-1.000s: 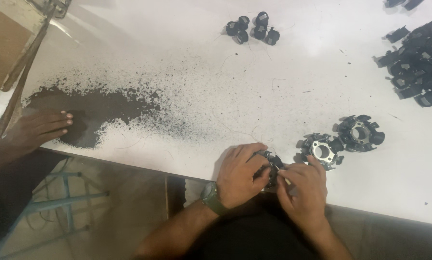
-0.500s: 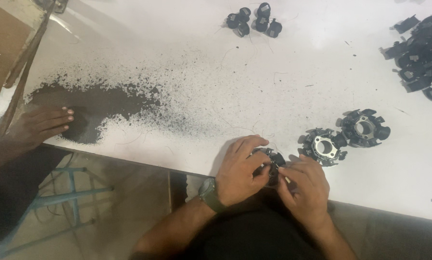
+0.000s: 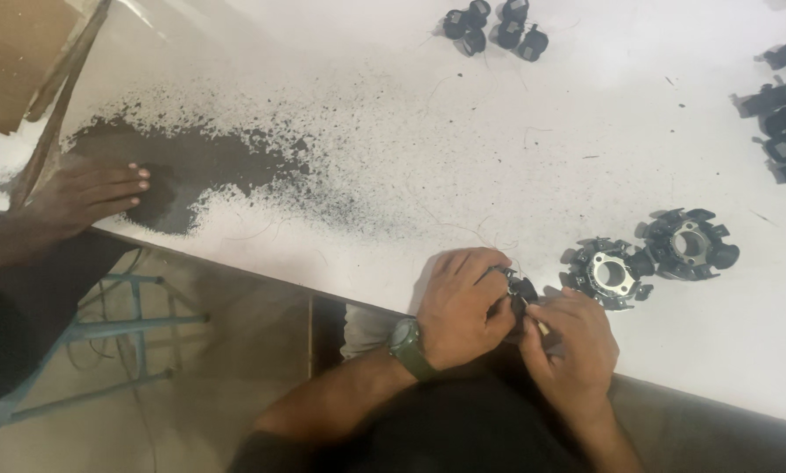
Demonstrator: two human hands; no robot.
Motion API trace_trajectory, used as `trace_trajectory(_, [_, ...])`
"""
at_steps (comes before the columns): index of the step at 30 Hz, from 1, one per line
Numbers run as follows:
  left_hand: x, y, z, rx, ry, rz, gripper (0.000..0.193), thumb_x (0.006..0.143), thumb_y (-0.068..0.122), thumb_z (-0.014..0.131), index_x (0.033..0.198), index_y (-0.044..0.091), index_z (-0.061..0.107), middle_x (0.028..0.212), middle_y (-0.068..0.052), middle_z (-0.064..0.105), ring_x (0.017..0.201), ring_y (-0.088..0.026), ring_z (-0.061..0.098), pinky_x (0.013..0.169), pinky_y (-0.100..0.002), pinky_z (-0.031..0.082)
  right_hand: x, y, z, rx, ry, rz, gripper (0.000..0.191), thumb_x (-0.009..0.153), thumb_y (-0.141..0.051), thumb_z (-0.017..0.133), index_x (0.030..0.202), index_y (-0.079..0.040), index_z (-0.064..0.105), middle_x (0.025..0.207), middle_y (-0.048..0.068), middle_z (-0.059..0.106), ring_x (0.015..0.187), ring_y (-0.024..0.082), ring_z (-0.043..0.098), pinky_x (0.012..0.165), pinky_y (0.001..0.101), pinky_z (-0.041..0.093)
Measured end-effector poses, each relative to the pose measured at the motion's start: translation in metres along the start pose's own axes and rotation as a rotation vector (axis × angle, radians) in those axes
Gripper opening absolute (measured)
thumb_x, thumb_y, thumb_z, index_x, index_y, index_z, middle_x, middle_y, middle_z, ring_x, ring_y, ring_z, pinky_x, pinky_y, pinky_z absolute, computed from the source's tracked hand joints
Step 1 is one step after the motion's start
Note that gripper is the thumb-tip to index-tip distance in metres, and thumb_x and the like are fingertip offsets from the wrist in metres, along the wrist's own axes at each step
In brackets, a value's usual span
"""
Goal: The person assembles small black plastic rotor-like components at a workbench, fitting pieces together by hand and using a small handheld tool to press or adjust parts. Finished assemblies are set aside in piles on the table, and the person occasionally gathers completed parts together.
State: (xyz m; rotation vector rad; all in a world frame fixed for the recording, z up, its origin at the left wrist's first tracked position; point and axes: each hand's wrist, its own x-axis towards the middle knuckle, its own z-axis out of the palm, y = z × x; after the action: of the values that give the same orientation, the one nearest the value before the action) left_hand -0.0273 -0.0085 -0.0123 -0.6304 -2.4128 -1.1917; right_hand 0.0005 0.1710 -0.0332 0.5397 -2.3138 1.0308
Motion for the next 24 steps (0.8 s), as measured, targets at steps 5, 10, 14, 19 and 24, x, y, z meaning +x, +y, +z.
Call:
trace_trajectory(5, [-0.0017,-0.0037,0.0046,0.038,0.000,0.014,0.008,0.080,0.006,0.066,0.086,0.003,0.062,0.118,-0.014,0.065,0.112,-0.031,0.062,0.101,-0.048,0.048,-0.0020,-0.0015,-0.0012,0.020,0.003,-0.021,0.028,0.082,0.002,0.076,0.106,-0.004,0.063,0.100,0.012,0.067,0.097,0.031,0.070,0.100,0.0481,0.057])
trace_trajectory(10, [-0.0024,-0.0032,0.0042,0.043,0.003,0.013,0.008,0.079,0.006,0.066,0.085,0.004,0.062,0.118,-0.014,0.065,0.111,-0.031,0.062,0.101,-0.048,0.048,-0.0016,-0.0011,0.0011,-0.032,-0.001,-0.072,0.029,0.077,0.004,0.078,0.102,-0.005,0.066,0.098,0.011,0.067,0.095,0.031,0.068,0.099,0.0487,0.057])
trace_trajectory(14, [-0.0036,0.0003,0.0020,0.040,0.052,0.016,0.010,0.079,0.006,0.066,0.088,0.004,0.063,0.118,-0.011,0.066,0.113,-0.031,0.063,0.101,-0.048,0.049,-0.0020,-0.0016,0.0023,-0.051,-0.005,-0.061,0.029,0.077,0.004,0.079,0.102,-0.006,0.067,0.097,0.010,0.066,0.096,0.030,0.067,0.099,0.0471,0.057])
trace_trajectory(19, [-0.0033,-0.0016,0.0025,0.051,0.025,0.007,0.012,0.079,0.007,0.065,0.090,0.003,0.064,0.118,-0.013,0.066,0.112,-0.032,0.062,0.101,-0.048,0.048,-0.0027,-0.0018,0.0030,-0.108,0.021,-0.071,0.030,0.078,0.004,0.080,0.102,-0.006,0.067,0.098,0.010,0.067,0.099,0.030,0.067,0.104,0.0508,0.053])
trace_trajectory(24, [-0.0044,-0.0024,0.0049,0.047,0.029,0.017,0.010,0.081,0.008,0.065,0.089,0.003,0.063,0.118,-0.015,0.065,0.114,-0.032,0.062,0.102,-0.049,0.048,-0.0008,-0.0010,0.0023,-0.093,0.001,-0.069,0.029,0.078,0.005,0.079,0.101,-0.005,0.066,0.097,0.010,0.067,0.098,0.028,0.067,0.106,0.0510,0.054])
